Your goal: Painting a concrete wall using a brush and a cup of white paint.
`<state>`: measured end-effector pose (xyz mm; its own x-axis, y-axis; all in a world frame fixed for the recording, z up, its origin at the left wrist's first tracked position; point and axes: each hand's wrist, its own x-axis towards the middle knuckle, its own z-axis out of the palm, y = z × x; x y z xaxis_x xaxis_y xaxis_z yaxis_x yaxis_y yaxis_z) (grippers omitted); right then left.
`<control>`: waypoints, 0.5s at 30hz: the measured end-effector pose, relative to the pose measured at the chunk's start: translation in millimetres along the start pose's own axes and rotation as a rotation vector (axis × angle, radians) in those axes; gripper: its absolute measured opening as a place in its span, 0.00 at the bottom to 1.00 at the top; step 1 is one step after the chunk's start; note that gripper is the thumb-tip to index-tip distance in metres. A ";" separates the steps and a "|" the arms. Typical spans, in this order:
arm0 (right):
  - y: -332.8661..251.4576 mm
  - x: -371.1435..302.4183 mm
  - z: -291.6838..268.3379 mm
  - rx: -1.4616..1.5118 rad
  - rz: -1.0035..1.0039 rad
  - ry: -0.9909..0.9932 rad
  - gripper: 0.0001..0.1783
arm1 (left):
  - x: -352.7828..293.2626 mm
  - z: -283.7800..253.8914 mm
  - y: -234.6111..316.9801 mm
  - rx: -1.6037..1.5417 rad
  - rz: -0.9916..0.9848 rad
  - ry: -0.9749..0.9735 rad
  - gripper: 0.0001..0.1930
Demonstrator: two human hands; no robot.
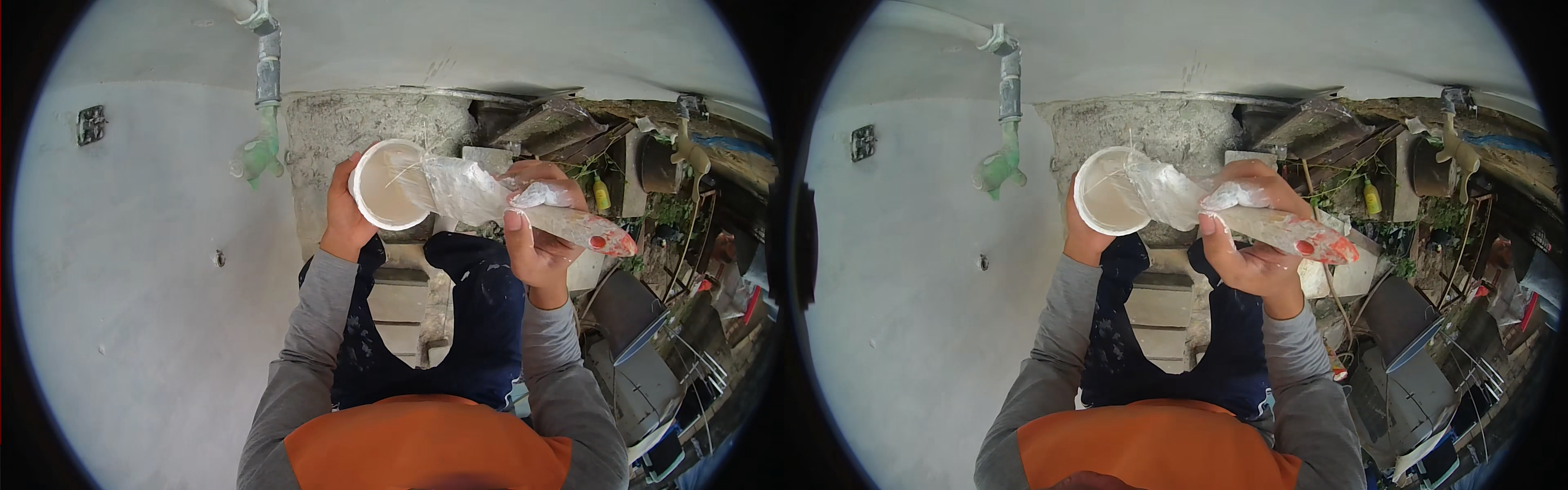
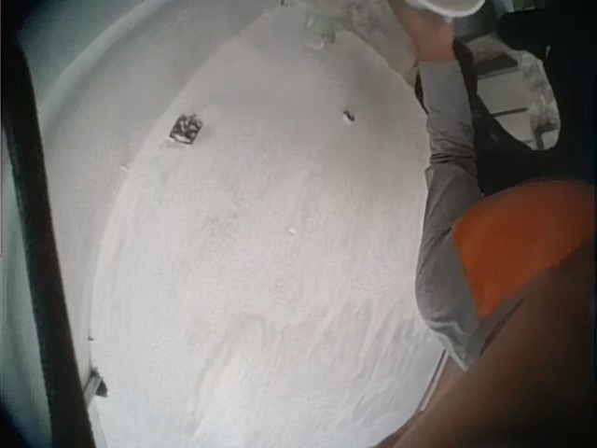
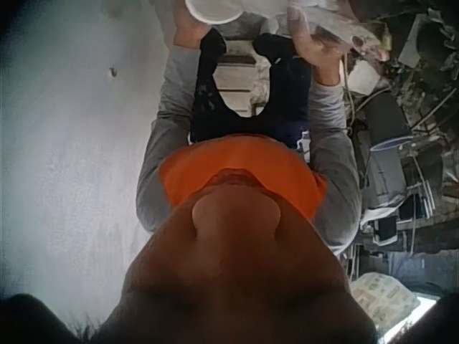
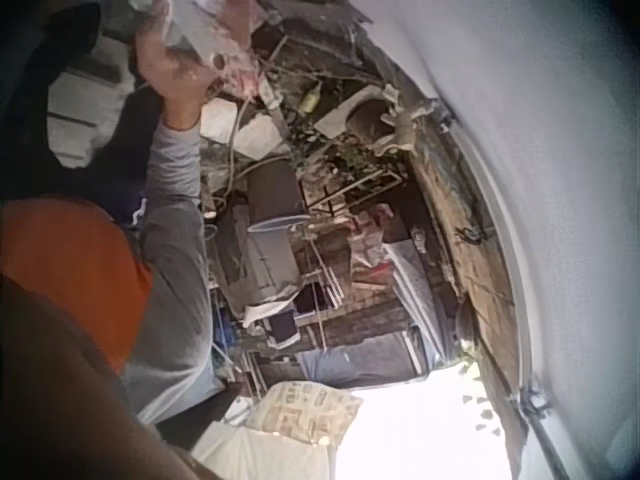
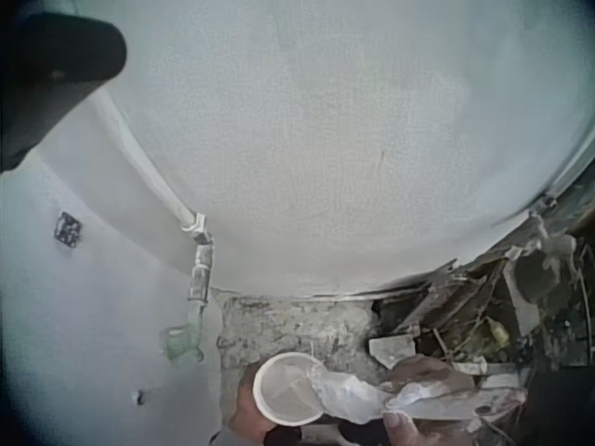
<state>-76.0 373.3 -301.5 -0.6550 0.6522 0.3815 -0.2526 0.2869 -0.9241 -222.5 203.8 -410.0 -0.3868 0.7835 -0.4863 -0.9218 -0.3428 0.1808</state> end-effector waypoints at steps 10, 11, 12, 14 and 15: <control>97.5 -2.6 23.6 -0.393 -0.225 -0.443 0.15 | 46.0 -62.2 -11.8 0.157 -0.090 0.107 0.21; 104.1 -2.2 26.1 -0.456 -0.287 -0.481 0.16 | 54.5 -70.1 -12.3 0.171 -0.110 0.108 0.20; 113.2 -2.9 28.8 -0.525 -0.352 -0.514 0.18 | 63.1 -78.1 -12.5 0.177 -0.107 0.084 0.20; 131.7 -12.1 35.2 -0.561 -0.388 -0.478 0.20 | 74.5 -92.2 -13.2 0.081 -0.180 0.026 0.19; 142.1 -15.1 37.0 -0.595 -0.423 -0.483 0.20 | 79.3 -97.2 -13.0 0.071 -0.184 0.031 0.19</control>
<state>-128.3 378.3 -439.4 -0.8547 0.0781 0.5131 -0.2172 0.8441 -0.4903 -238.7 220.0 -534.0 -0.2118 0.8130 -0.5424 -0.9768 -0.1574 0.1455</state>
